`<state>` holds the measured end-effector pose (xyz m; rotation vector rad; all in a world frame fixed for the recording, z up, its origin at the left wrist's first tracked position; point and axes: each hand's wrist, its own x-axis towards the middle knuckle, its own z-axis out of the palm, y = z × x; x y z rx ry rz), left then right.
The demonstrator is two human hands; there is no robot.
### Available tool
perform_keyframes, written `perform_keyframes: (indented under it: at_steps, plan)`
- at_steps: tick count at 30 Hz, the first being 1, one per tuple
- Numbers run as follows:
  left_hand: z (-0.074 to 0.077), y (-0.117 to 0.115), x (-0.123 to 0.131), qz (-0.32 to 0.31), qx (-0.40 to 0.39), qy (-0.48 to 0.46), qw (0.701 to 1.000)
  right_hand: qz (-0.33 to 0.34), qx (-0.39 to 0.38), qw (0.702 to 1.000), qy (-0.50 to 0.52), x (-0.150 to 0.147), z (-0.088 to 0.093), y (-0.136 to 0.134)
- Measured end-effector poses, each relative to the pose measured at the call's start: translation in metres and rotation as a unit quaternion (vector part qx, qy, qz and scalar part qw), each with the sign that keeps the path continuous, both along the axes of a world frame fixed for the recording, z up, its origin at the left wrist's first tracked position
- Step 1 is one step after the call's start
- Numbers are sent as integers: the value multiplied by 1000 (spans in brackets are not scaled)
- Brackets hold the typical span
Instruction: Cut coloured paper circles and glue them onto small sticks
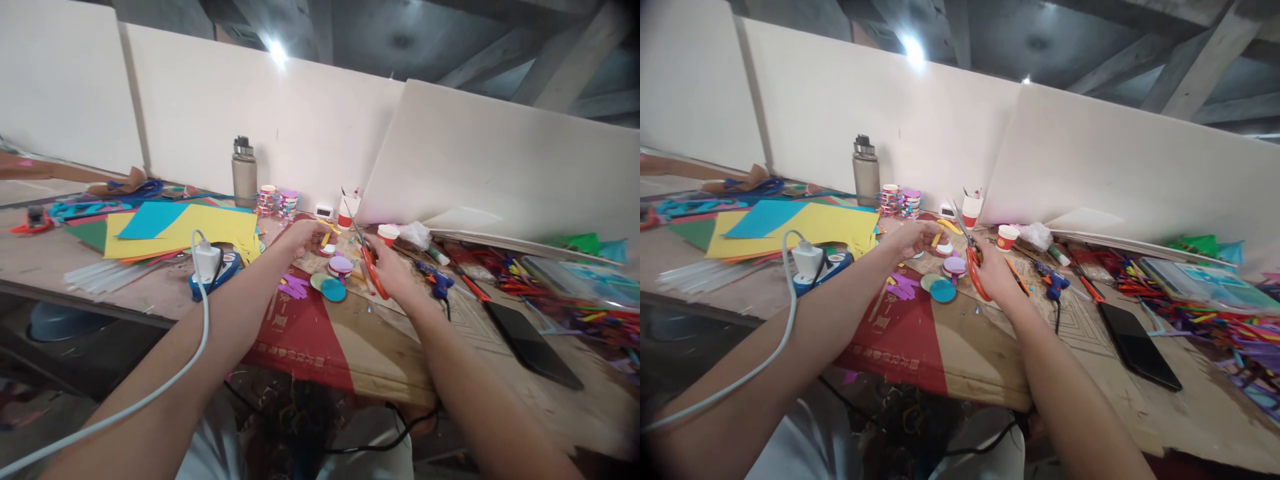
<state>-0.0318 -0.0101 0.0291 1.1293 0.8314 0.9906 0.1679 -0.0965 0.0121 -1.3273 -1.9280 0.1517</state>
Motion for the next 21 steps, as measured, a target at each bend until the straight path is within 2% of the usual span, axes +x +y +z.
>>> perform_keyframes:
  at_steps: [2,5,8,13,21]
  plan:
    - [2,-2,1,8,0,-6,1000,-16,-49,999,-13,7,2,-3]
    - [2,-2,0,-7,5,4,1000,5,-96,995,-37,11,7,-8]
    - [-2,2,-2,-24,15,12,1000,25,-97,993,-58,9,8,-11]
    - [-7,8,-4,-25,22,44,998,7,-91,991,-98,7,7,-13]
    - [1,2,-3,-17,42,86,995,26,-77,989,-125,10,8,-10]
